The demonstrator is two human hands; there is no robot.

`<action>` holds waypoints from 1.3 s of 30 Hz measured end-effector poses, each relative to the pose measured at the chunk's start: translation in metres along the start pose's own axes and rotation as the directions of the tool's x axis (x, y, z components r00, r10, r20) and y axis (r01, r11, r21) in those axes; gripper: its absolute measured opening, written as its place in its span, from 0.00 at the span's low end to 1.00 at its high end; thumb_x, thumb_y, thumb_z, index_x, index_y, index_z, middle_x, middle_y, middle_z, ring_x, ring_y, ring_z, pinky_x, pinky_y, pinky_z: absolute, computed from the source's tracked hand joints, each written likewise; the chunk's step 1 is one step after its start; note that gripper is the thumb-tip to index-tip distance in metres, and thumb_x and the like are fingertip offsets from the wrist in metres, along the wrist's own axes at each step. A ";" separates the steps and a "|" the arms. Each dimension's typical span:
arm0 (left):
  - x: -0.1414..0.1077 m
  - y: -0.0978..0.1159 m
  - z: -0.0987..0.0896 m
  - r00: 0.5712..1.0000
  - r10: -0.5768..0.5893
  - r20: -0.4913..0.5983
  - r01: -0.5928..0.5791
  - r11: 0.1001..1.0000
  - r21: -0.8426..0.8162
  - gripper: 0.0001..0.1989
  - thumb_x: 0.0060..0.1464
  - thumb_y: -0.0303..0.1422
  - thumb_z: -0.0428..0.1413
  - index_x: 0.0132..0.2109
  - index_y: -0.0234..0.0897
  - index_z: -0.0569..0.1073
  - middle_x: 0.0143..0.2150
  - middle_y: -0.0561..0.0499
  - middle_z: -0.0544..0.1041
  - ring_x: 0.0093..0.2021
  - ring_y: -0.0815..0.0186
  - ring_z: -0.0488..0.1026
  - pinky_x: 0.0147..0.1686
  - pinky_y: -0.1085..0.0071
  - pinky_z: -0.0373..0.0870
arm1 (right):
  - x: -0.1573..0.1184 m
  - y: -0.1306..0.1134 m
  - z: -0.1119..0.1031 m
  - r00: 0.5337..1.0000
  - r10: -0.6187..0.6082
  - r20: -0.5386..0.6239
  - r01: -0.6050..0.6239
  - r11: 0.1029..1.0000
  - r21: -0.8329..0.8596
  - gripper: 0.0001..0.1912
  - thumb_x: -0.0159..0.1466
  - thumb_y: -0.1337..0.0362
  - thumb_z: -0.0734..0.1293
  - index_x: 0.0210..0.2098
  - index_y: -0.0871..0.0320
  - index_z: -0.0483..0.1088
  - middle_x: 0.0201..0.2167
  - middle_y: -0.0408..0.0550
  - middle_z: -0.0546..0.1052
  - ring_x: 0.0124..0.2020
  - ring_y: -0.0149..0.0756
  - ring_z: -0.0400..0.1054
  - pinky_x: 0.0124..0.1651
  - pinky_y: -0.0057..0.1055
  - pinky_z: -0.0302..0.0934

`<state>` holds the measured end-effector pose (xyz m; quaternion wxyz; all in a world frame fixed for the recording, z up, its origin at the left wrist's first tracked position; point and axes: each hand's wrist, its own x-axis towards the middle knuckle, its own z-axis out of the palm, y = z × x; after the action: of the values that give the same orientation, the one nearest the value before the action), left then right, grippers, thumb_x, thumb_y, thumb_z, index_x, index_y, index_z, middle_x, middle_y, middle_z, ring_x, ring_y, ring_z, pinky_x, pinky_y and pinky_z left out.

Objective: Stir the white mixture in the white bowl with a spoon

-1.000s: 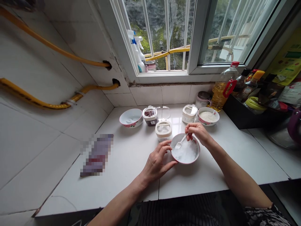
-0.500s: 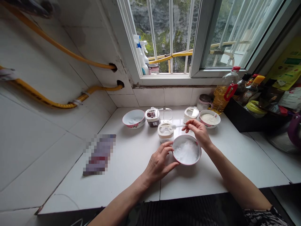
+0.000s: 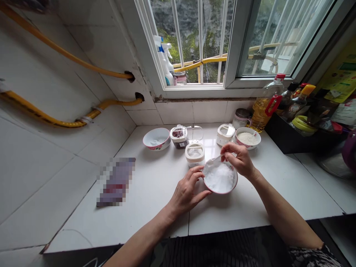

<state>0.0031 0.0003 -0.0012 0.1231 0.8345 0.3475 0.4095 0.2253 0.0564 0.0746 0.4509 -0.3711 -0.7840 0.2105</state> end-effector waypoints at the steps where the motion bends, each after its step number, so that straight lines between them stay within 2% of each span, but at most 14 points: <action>1: 0.000 0.000 0.000 1.000 0.001 0.001 -0.001 1.000 -0.003 0.16 0.57 0.38 0.61 0.48 0.39 0.65 0.56 0.38 0.70 0.55 0.53 0.73 0.46 0.58 0.78 | 0.000 0.000 -0.003 0.998 0.004 0.056 -0.003 1.000 -0.011 0.09 0.57 0.73 0.59 0.28 0.57 0.68 0.20 0.42 0.74 0.26 0.34 0.66 0.37 0.33 0.60; 4: 0.000 0.000 -0.001 1.000 -0.010 0.008 0.010 1.000 -0.002 0.16 0.57 0.37 0.61 0.49 0.39 0.65 0.56 0.38 0.70 0.55 0.53 0.73 0.45 0.59 0.78 | 0.000 0.000 -0.004 0.978 -0.018 0.210 0.040 0.994 -0.100 0.09 0.54 0.74 0.59 0.25 0.57 0.68 0.19 0.42 0.73 0.25 0.32 0.62 0.37 0.31 0.59; 7: -0.001 0.000 -0.001 1.000 -0.019 0.012 0.019 1.000 0.012 0.17 0.57 0.36 0.61 0.49 0.40 0.65 0.56 0.39 0.70 0.55 0.53 0.73 0.45 0.59 0.78 | -0.002 -0.002 0.001 0.954 -0.035 0.297 0.090 0.980 -0.176 0.09 0.54 0.74 0.59 0.25 0.57 0.67 0.19 0.41 0.72 0.23 0.31 0.59 0.41 0.33 0.59; 9: -0.001 -0.001 0.000 1.000 -0.016 0.012 0.016 1.000 0.015 0.17 0.57 0.36 0.61 0.49 0.40 0.65 0.57 0.39 0.70 0.55 0.53 0.73 0.45 0.59 0.78 | -0.003 -0.003 0.006 0.939 -0.032 0.341 0.100 0.978 -0.184 0.09 0.54 0.75 0.59 0.25 0.58 0.67 0.19 0.40 0.71 0.21 0.29 0.57 0.42 0.33 0.59; 12: -0.001 0.000 0.000 1.000 -0.015 0.005 0.014 1.000 0.018 0.16 0.57 0.36 0.61 0.49 0.40 0.65 0.57 0.39 0.70 0.55 0.53 0.73 0.45 0.59 0.78 | -0.004 -0.006 0.011 0.919 -0.004 0.393 0.060 0.990 -0.130 0.10 0.54 0.75 0.59 0.25 0.58 0.68 0.19 0.41 0.73 0.23 0.30 0.60 0.41 0.32 0.59; 14: -0.001 0.000 0.000 1.000 -0.012 0.000 0.012 1.000 0.018 0.16 0.57 0.36 0.60 0.49 0.40 0.65 0.56 0.39 0.70 0.54 0.53 0.74 0.45 0.59 0.78 | -0.004 -0.007 0.011 0.920 0.048 0.389 -0.018 0.997 -0.080 0.10 0.54 0.75 0.59 0.24 0.58 0.68 0.18 0.41 0.73 0.24 0.31 0.62 0.37 0.30 0.58; 18: -0.001 0.000 0.000 1.000 -0.011 0.007 0.011 1.000 0.006 0.16 0.57 0.36 0.61 0.49 0.39 0.66 0.57 0.38 0.70 0.54 0.53 0.74 0.45 0.59 0.78 | -0.002 -0.005 0.006 0.909 0.237 0.344 -0.268 0.962 0.047 0.08 0.52 0.72 0.58 0.22 0.58 0.67 0.15 0.41 0.71 0.20 0.29 0.63 0.27 0.25 0.55; 21: -0.002 -0.001 0.000 1.000 -0.024 0.012 0.024 1.000 0.003 0.17 0.56 0.36 0.61 0.49 0.40 0.66 0.57 0.39 0.70 0.55 0.53 0.74 0.45 0.58 0.79 | 0.002 -0.002 0.001 0.880 0.353 0.317 -0.424 0.885 0.191 0.07 0.51 0.69 0.59 0.22 0.59 0.68 0.15 0.41 0.71 0.18 0.28 0.62 0.23 0.23 0.54; 25: -0.002 -0.002 0.000 0.999 -0.026 0.020 0.026 1.000 -0.002 0.17 0.57 0.36 0.61 0.49 0.40 0.65 0.58 0.38 0.70 0.54 0.53 0.74 0.44 0.58 0.79 | 0.007 0.003 -0.001 0.825 0.462 0.325 -0.561 0.740 0.372 0.06 0.48 0.66 0.60 0.21 0.59 0.68 0.12 0.42 0.72 0.15 0.28 0.60 0.19 0.24 0.51; 30: -0.001 -0.001 0.000 1.000 -0.010 0.013 0.010 1.000 0.001 0.17 0.57 0.37 0.60 0.50 0.40 0.65 0.57 0.38 0.70 0.54 0.53 0.74 0.44 0.58 0.79 | 0.010 0.008 -0.002 0.780 0.538 0.320 -0.624 0.630 0.463 0.05 0.45 0.65 0.62 0.19 0.59 0.69 0.10 0.43 0.71 0.12 0.28 0.58 0.17 0.25 0.49; 39: 0.000 0.000 0.000 1.000 -0.002 0.011 0.002 1.000 0.000 0.16 0.58 0.38 0.60 0.48 0.39 0.64 0.56 0.38 0.70 0.55 0.53 0.73 0.45 0.58 0.79 | 0.011 0.020 -0.002 0.765 0.580 0.280 -0.629 0.579 0.519 0.05 0.44 0.66 0.63 0.19 0.60 0.69 0.11 0.45 0.72 0.16 0.30 0.63 0.21 0.26 0.52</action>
<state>0.0029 0.0004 -0.0007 0.1253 0.8364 0.3476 0.4050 0.2311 0.0780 0.0684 0.4118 -0.4494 -0.5225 0.5963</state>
